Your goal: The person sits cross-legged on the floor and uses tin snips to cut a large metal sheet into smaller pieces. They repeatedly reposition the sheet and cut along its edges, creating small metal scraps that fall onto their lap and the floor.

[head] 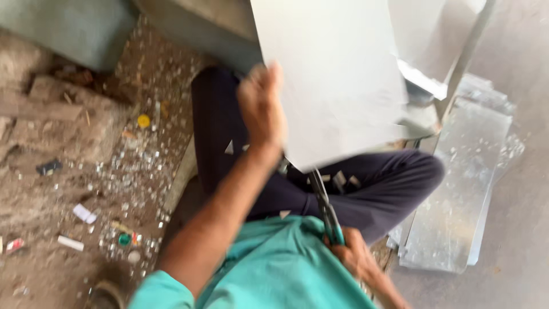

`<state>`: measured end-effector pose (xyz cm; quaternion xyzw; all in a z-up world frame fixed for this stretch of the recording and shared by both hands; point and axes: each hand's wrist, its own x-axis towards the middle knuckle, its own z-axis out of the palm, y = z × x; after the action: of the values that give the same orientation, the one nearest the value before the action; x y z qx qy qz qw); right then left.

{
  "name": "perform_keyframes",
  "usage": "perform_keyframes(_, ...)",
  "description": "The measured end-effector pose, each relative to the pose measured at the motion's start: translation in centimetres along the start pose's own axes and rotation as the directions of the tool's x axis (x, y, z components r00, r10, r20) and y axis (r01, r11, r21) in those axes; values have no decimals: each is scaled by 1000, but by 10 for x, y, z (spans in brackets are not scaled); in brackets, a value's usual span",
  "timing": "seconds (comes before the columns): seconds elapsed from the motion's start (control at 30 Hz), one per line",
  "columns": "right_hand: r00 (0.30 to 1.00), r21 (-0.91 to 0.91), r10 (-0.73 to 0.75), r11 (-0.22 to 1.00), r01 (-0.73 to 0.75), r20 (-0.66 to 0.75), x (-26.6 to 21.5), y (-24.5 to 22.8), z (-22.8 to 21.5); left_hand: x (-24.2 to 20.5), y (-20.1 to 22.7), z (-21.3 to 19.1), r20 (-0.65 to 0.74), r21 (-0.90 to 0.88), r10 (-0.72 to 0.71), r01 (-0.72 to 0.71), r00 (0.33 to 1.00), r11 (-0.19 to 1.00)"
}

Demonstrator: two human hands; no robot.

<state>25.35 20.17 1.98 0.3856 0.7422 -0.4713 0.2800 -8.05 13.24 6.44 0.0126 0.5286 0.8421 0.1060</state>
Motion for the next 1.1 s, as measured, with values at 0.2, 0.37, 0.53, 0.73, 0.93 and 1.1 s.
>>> perform_keyframes(0.2, 987, 246, 142, 962, -120, -75, -13, 3, 12, -88, -80, 45, 605, 0, -322, 404, 728, 915)
perform_keyframes(0.37, 993, 222, 104, 971, -88, -63, -14, -3, -4, -48, -78, -7, 155, -335, -291, 327, 944, 884)
perform_keyframes(0.53, 996, 126, 60, 991, -51, -73, 1, -17, -16, 32, -23, -32, -97, -285, -233, 197, 968, 938)
perform_keyframes(0.73, 949, 24, -269, 963, 269, 164, 26, -71, -64, -3, -17, -48, -34, -211, -205, 194, 978, 958)
perform_keyframes(0.93, 940, -236, -3, 968, 88, 340, 57, -111, -99, -51, -54, -83, -50, -117, -347, 339, 937, 933)
perform_keyframes(1.1, 917, -420, 66, 900, 116, 394, 73, -147, -123, -47, -29, -78, -20, -158, -377, 369, 926, 916)
